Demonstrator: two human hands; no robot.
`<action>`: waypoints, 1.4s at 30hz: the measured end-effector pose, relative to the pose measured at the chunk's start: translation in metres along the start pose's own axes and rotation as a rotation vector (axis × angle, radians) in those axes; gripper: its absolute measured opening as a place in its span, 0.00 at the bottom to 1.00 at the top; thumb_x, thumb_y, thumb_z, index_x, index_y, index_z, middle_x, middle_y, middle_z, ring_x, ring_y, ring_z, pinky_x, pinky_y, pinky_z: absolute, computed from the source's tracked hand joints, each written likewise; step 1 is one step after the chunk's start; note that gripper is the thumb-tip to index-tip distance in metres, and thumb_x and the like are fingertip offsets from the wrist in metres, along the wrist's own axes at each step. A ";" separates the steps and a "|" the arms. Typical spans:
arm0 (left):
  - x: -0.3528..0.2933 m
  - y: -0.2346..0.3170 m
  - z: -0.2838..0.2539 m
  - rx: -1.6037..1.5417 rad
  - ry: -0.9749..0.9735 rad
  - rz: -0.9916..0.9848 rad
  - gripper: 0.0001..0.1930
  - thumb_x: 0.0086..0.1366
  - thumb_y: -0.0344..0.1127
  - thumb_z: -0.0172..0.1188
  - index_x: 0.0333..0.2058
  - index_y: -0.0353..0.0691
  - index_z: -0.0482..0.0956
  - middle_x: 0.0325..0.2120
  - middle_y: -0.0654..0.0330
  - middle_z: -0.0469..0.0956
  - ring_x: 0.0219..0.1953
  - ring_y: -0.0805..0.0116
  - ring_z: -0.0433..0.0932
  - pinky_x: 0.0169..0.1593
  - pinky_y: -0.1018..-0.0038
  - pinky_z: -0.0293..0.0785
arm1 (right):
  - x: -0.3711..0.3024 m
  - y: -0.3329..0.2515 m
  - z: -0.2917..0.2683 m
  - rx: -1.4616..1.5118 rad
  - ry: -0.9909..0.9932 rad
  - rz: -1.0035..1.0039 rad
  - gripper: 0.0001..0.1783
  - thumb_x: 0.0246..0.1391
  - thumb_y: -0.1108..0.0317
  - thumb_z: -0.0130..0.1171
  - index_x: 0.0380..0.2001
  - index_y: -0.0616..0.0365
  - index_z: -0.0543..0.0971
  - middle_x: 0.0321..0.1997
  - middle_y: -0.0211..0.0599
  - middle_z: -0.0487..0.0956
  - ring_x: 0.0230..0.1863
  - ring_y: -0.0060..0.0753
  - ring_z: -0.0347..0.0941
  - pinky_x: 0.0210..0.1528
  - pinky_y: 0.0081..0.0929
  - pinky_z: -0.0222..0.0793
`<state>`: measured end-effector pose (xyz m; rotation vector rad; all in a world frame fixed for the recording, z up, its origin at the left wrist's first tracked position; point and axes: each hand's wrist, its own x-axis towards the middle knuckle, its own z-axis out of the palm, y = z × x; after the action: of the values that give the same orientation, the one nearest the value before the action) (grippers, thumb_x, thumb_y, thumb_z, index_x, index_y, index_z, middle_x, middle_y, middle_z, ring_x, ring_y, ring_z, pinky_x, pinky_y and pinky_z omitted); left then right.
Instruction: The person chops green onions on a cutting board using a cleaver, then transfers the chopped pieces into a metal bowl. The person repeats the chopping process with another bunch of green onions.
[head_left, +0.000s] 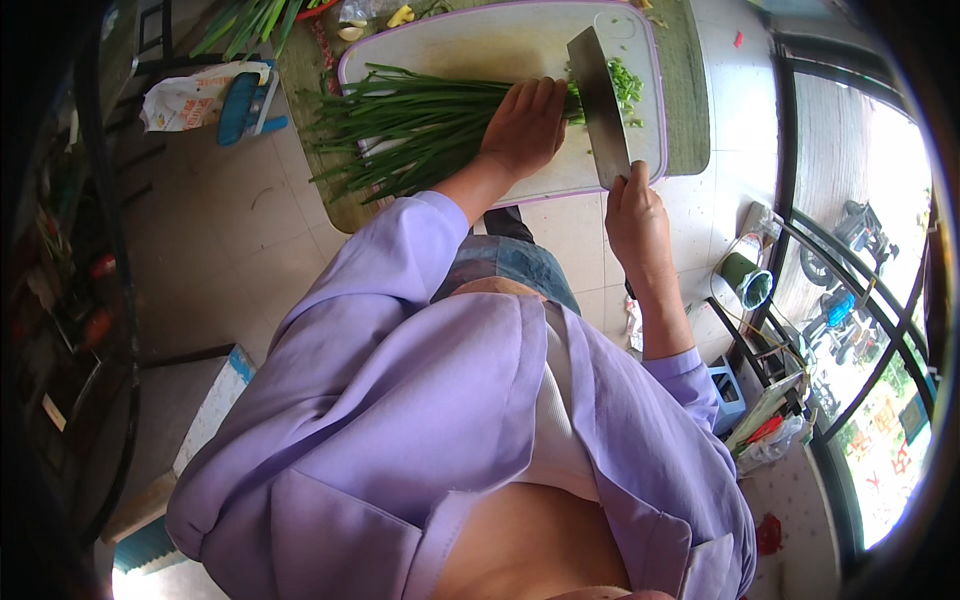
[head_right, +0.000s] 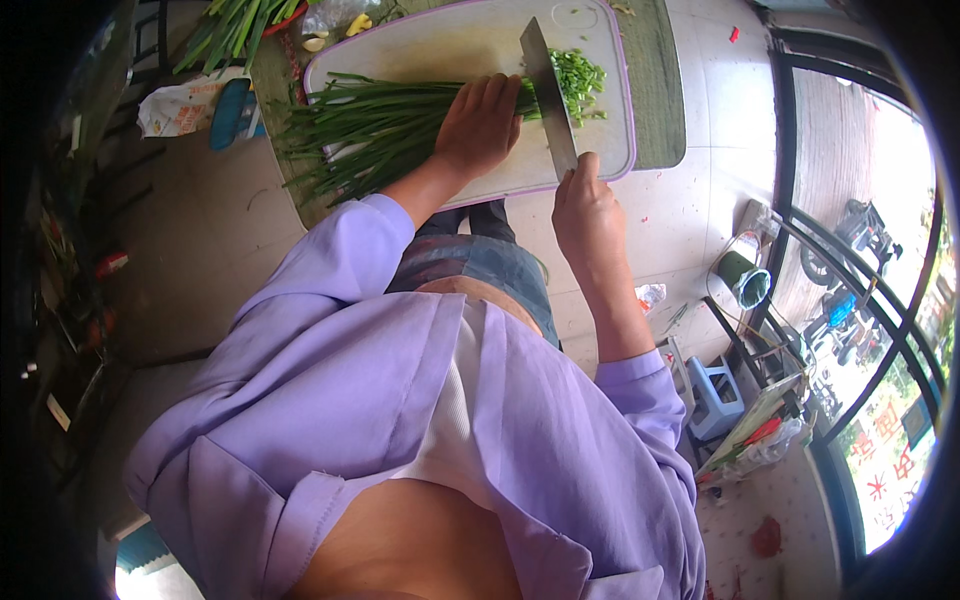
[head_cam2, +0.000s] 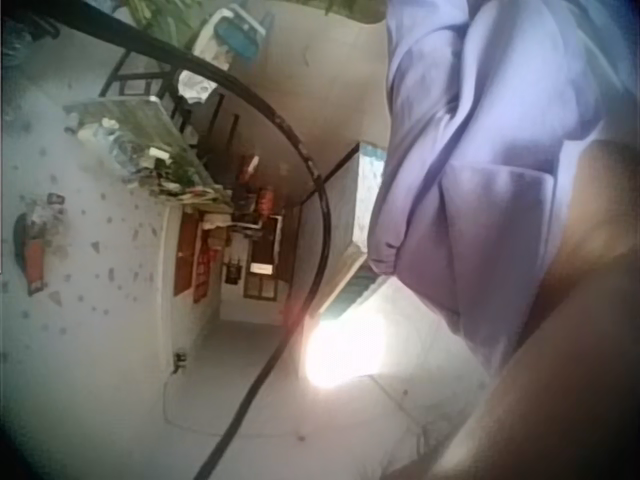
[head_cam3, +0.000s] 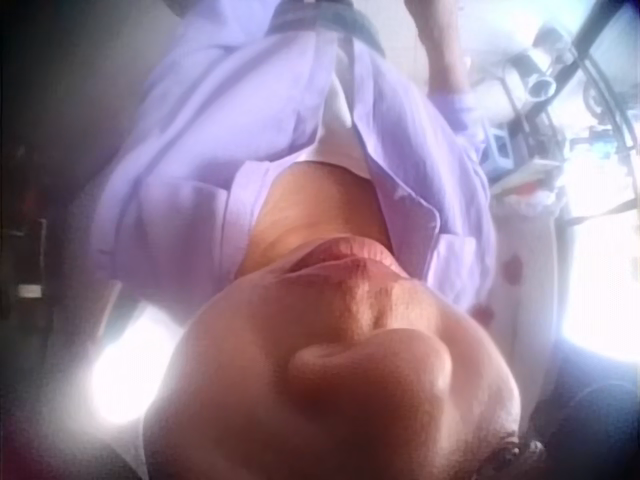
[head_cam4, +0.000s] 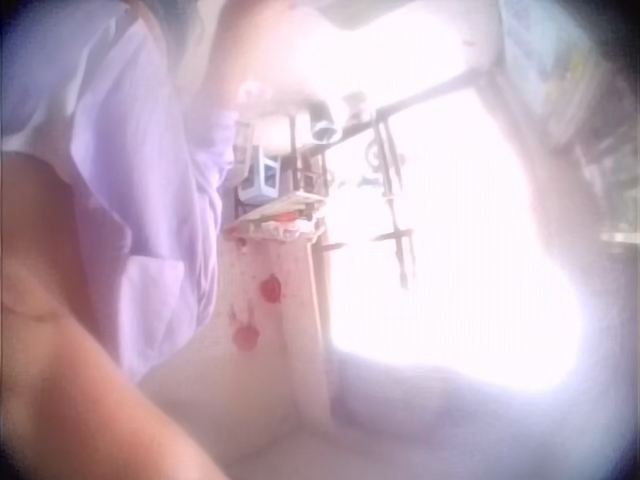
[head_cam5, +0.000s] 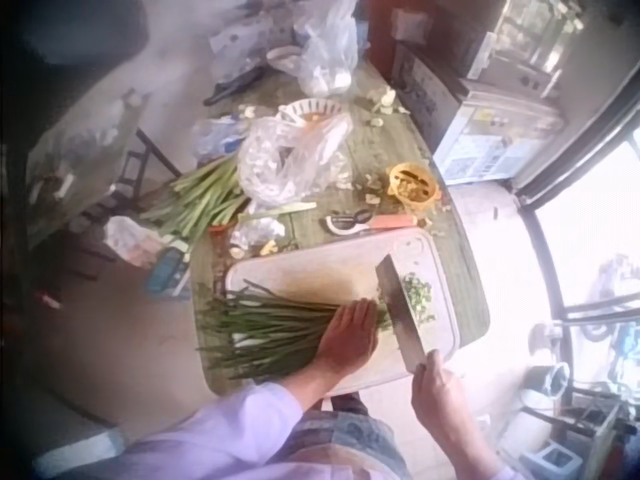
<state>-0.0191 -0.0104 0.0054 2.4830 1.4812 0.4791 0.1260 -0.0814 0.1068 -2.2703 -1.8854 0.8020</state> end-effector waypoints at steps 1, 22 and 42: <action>-0.001 0.000 0.000 0.003 0.006 -0.003 0.24 0.59 0.41 0.49 0.51 0.33 0.63 0.45 0.54 0.66 0.51 0.59 0.63 0.57 0.67 0.56 | 0.000 -0.001 0.000 -0.014 -0.014 0.014 0.09 0.56 0.68 0.44 0.33 0.62 0.59 0.17 0.57 0.73 0.21 0.62 0.71 0.23 0.52 0.67; -0.001 -0.001 -0.026 0.082 -0.180 -0.077 0.43 0.52 0.55 0.58 0.59 0.32 0.54 0.56 0.48 0.59 0.61 0.55 0.54 0.64 0.52 0.36 | 0.045 -0.004 0.045 0.057 0.096 -0.013 0.08 0.56 0.68 0.44 0.34 0.60 0.60 0.20 0.59 0.74 0.24 0.65 0.71 0.26 0.54 0.66; -0.018 -0.017 -0.005 -0.030 0.000 0.039 0.31 0.57 0.45 0.52 0.55 0.33 0.59 0.50 0.49 0.62 0.55 0.53 0.59 0.60 0.60 0.51 | 0.013 -0.011 0.005 0.095 0.185 -0.024 0.08 0.57 0.69 0.44 0.33 0.62 0.61 0.18 0.60 0.72 0.22 0.64 0.69 0.23 0.52 0.63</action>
<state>-0.0428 -0.0176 0.0011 2.4931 1.4176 0.5046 0.1159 -0.0676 0.1021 -2.1784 -1.7519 0.6396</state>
